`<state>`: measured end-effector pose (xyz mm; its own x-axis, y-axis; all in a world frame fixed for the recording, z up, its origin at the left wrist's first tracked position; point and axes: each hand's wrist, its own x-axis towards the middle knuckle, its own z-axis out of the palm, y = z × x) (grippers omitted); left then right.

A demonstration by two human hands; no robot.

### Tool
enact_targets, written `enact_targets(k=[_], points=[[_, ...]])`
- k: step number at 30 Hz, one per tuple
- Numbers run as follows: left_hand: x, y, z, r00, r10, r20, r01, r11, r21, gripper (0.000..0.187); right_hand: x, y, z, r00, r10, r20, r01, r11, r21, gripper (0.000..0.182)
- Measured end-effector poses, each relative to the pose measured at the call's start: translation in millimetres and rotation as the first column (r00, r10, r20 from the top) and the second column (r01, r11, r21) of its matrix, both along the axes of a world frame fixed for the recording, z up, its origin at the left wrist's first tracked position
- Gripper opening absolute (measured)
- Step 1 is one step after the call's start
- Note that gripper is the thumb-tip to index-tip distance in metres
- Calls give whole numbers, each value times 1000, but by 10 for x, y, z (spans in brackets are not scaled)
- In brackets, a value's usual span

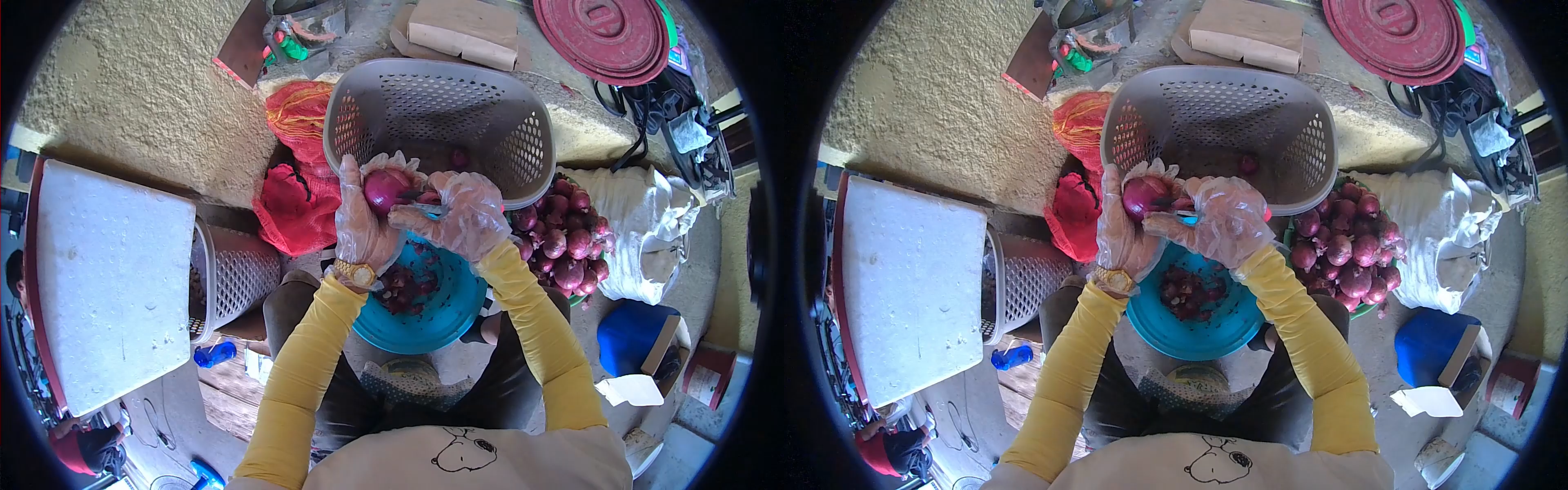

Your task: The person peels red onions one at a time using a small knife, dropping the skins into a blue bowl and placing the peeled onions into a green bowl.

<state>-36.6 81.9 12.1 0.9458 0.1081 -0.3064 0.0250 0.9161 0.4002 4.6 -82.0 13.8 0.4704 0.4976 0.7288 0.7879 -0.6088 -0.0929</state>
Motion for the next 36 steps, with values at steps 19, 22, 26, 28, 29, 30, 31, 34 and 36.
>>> enact_targets(k=[19, 22, 26, 28, 29, 30, 31, 34, 36], points=[[15, -22, -13, 996, 66, 60, -67, 998, 12, 55, -4, 30, 144, 958, 5, -287, -6, 1000, -1, 59], [-21, -33, 48, 995, 12, 102, -18, 998, 59, 55, -13, 37, 167, 954, 36, -298, -30, 999, 25, 58], [37, 9, 80, 999, 31, 13, -31, 999, 22, 54, -7, 9, 189, 979, 66, -191, -55, 996, 66, 53], [73, -2, 56, 990, 134, 38, -132, 990, -49, 52, 2, -9, 210, 965, 40, -260, -33, 999, 29, 53], [67, -8, 49, 990, 134, 37, -132, 990, -49, 52, 4, -14, 218, 945, 10, -327, -14, 1000, -10, 52], [55, -15, 48, 990, 125, 66, -122, 991, -50, 52, -3, -9, 219, 945, 10, -327, -13, 1000, -10, 52], [46, -20, 46, 989, 116, 94, -112, 992, -52, 51, -18, 5, 219, 940, -10, -341, 4, 1000, -18, 53], [41, -33, 40, 990, 118, 81, -107, 986, -125, 50, -32, 56, 224, 952, -27, -305, 30, 1000, 6, 54], [40, -34, 41, 989, 119, 92, -108, 987, -118, 51, -34, 60, 236, 967, -25, -253, 36, 999, 38, 55]])
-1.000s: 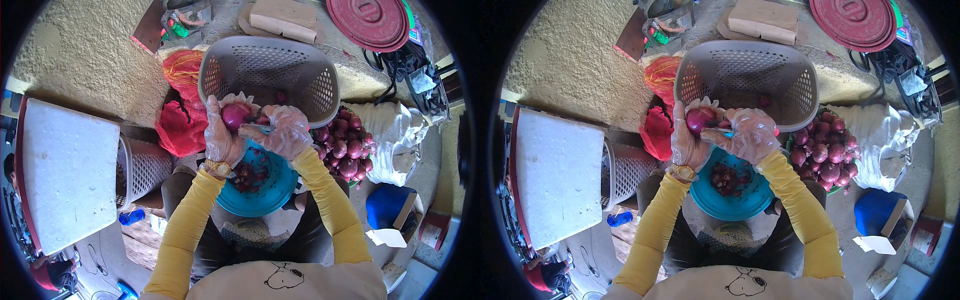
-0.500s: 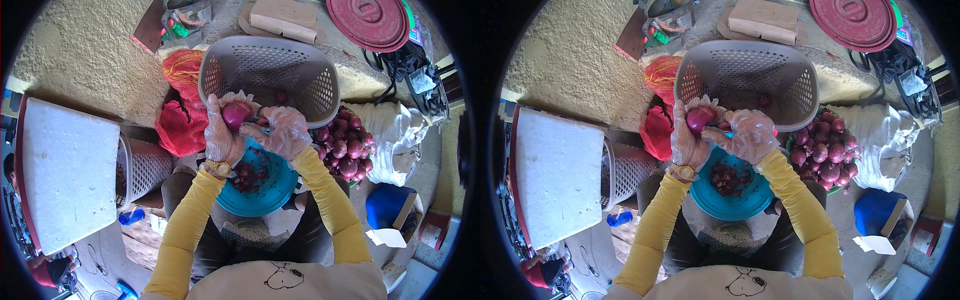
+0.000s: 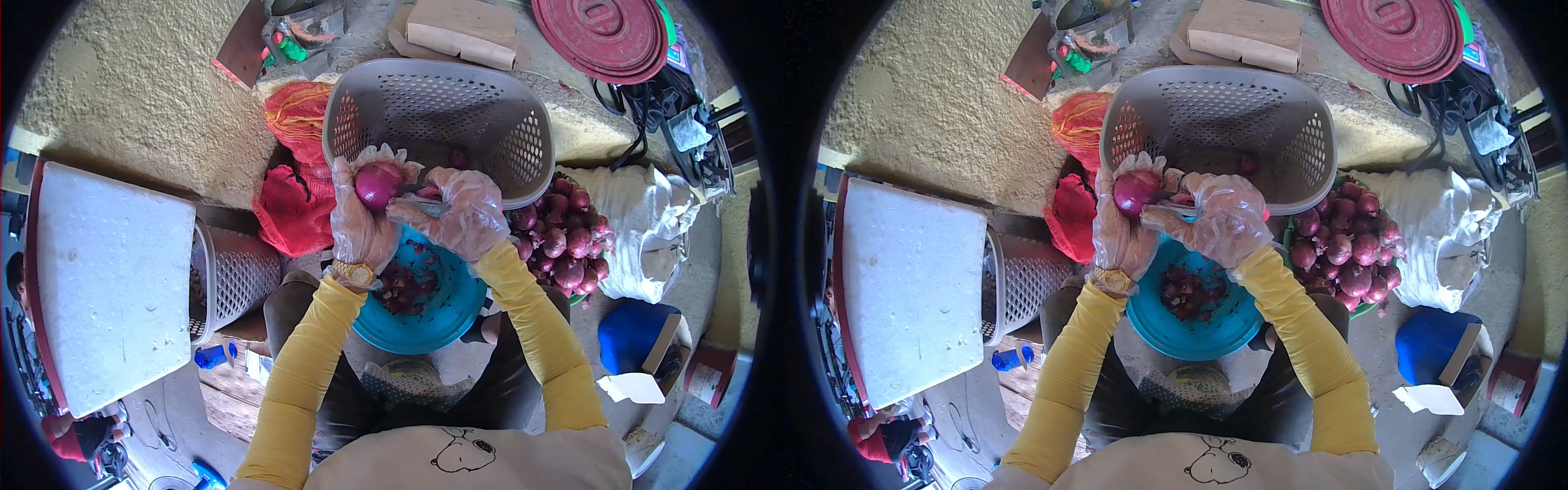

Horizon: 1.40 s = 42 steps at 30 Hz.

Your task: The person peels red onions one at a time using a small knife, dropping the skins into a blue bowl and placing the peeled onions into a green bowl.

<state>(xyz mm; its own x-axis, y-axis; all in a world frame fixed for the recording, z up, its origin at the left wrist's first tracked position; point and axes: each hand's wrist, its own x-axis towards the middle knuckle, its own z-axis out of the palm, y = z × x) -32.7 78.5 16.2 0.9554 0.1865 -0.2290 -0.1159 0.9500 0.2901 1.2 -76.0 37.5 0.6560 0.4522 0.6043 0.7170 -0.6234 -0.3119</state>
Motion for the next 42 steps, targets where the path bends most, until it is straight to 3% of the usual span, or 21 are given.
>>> enact_targets(k=[2, 8, 13, 16, 29, 31, 42], points=[[1, 9, -2, 1000, 3, 10, -3, 1000, 8, 52, 1, -3, 25, 995, 1, -96, 1, 1000, 14, 55], [-13, 15, -6, 1000, 11, -8, -11, 1000, 27, 54, 3, -17, 28, 987, -16, -160, 1, 996, -91, 56], [1, 54, -54, 994, -70, 87, 68, 997, 23, 53, 6, -21, 27, 987, -5, -163, -8, 996, -84, 56], [11, 31, -19, 999, -42, 17, 42, 999, 7, 53, 14, -27, 0, 989, -5, -151, -10, 995, -97, 55], [-7, 2, 17, 1000, -4, 28, 2, 997, 77, 52, -6, -26, 32, 986, -5, -166, -11, 995, -98, 55], [3, 11, 12, 1000, 13, -23, -12, 1000, 18, 52, -7, -24, 26, 985, 11, -172, -21, 998, -57, 55], [1, -9, 1, 999, 2, 43, -3, 1000, 17, 51, 31, -55, -43, 963, 60, -263, -71, 997, -33, 61]])
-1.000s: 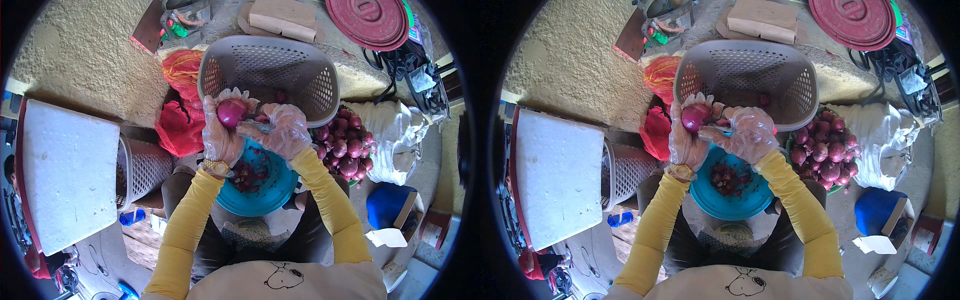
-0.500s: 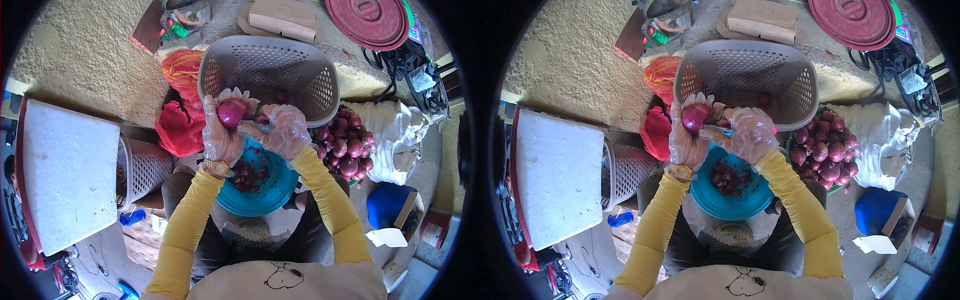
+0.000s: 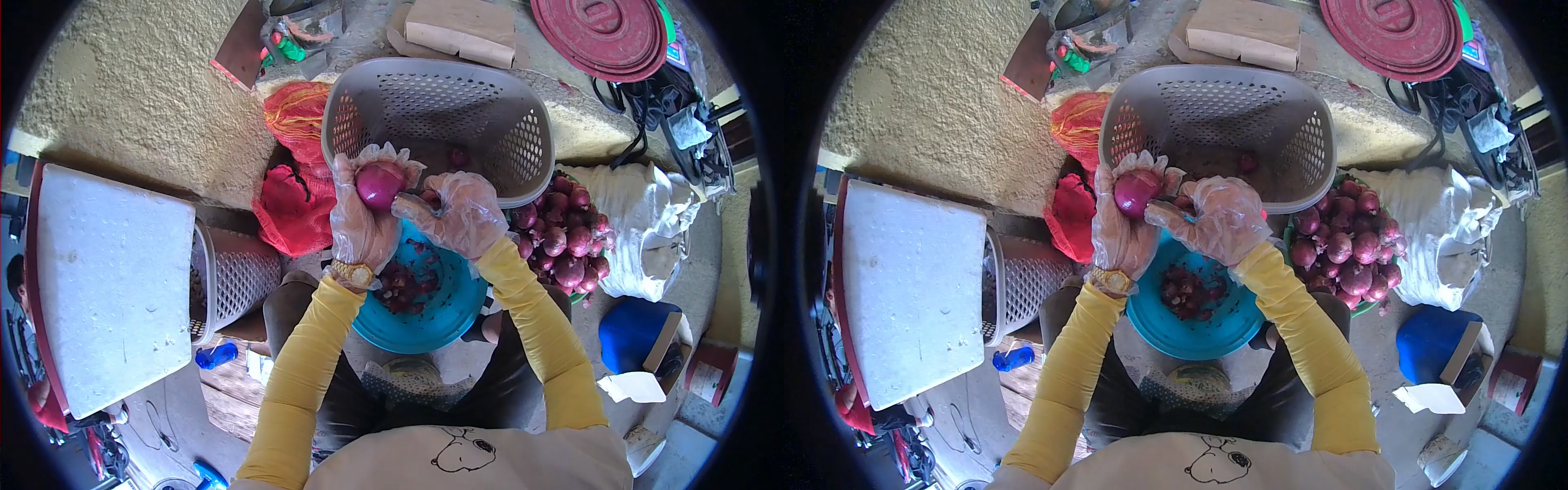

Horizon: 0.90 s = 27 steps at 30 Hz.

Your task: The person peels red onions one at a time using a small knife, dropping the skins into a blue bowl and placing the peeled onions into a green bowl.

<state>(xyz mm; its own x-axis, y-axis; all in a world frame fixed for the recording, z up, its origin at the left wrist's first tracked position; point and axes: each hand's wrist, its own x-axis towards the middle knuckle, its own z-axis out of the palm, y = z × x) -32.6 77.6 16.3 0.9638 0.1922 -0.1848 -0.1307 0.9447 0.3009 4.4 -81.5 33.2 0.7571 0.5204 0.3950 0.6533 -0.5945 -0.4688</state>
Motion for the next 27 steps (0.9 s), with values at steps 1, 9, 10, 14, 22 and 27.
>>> enact_targets(k=[1, 9, 10, 14, 22, 27], points=[[-1, -3, 2, 1000, 3, -15, -3, 1000, -6, 51, -6, -6, 15, 1000, 6, 0, -6, 1000, -4, 60], [2, 12, -51, 999, -42, 19, 42, 999, -8, 50, -3, -5, 15, 999, 26, 29, -27, 1000, 9, 56], [2, 7, -41, 999, -34, 18, 35, 999, -12, 50, 0, -3, 3, 999, 25, 38, -26, 999, 26, 55], [-18, 20, -7, 998, -67, 9, 67, 998, -20, 52, -17, -20, 37, 991, 40, 125, -30, 996, -80, 54], [-19, 19, 2, 999, -40, -38, 40, 999, 0, 52, -17, -8, 139, 998, -13, 66, 14, 1000, -5, 55], [-21, 17, -5, 999, -50, -1, 50, 999, -4, 53, -23, -16, 128, 1000, -13, 22, 13, 1000, -26, 58]])
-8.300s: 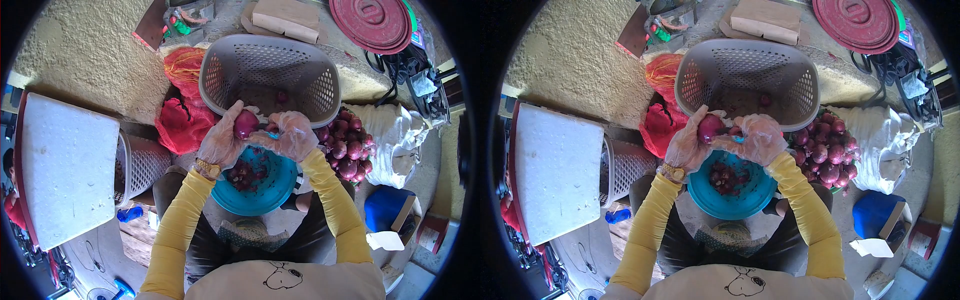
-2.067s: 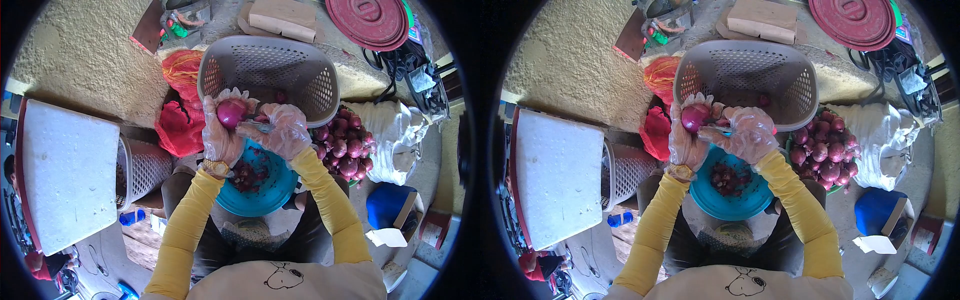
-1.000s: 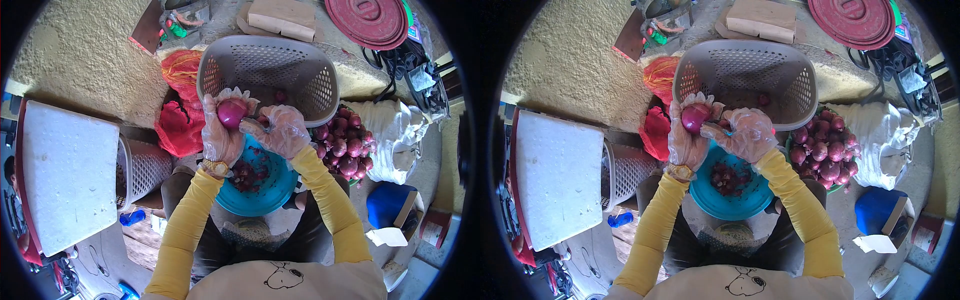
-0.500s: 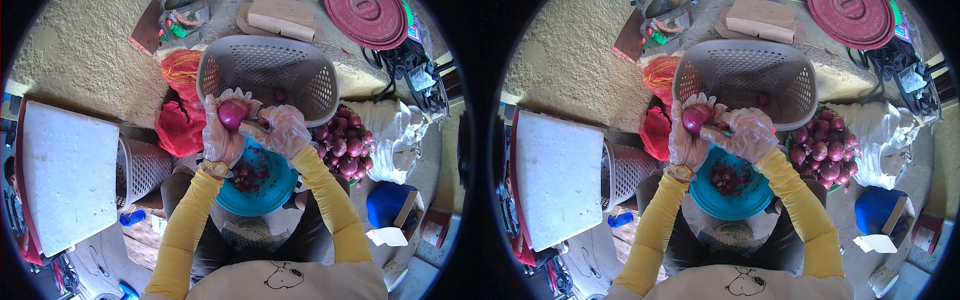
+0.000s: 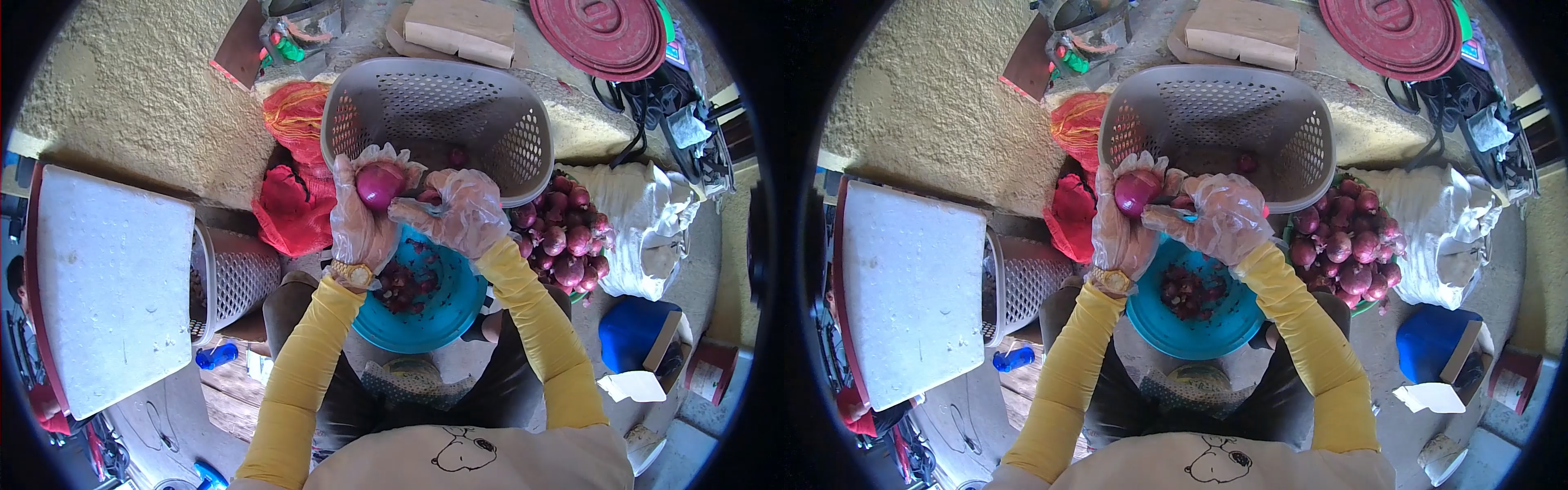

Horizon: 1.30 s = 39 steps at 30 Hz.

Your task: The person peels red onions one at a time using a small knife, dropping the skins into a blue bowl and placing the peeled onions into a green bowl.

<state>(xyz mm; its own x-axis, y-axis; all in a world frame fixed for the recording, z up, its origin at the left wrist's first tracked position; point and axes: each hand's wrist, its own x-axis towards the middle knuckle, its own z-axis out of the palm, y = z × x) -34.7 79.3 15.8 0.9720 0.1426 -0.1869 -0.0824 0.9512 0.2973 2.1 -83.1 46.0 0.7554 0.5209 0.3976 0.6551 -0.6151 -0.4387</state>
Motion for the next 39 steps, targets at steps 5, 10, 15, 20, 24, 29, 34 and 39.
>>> enact_targets(k=[5, 10, 15, 20, 24, 29, 34, 39], points=[[0, -6, 26, 999, 12, -31, -12, 1000, 9, 53, 2, 2, 13, 1000, -1, -20, 1, 1000, -10, 60], [1, -4, 13, 1000, 2, 6, -2, 998, 64, 53, 8, 9, -32, 1000, 2, -26, -3, 1000, -17, 62], [7, -19, 41, 1000, 5, 21, -6, 1000, 12, 53, 0, -1, -18, 1000, 3, -12, -3, 999, -40, 62], [24, -7, -8, 999, -12, 30, 11, 1000, 18, 53, 6, -6, -28, 995, 6, -100, -11, 999, -49, 63], [9, -19, 37, 1000, -1, 10, 2, 1000, -12, 52, 14, -11, -58, 995, 21, -100, -26, 999, -42, 62], [12, -10, 7, 1000, 0, 1, 0, 1000, -23, 52, 15, 5, -76, 999, 51, 0, -51, 998, 39, 54], [19, 10, -14, 996, -14, -87, 11, 999, -42, 51, 29, 1, -73, 996, 74, -42, -73, 996, 43, 52], [15, 10, -6, 996, -6, -87, 4, 1000, -23, 50, 51, -30, -138, 996, 84, -11, -83, 996, 37, 51]])
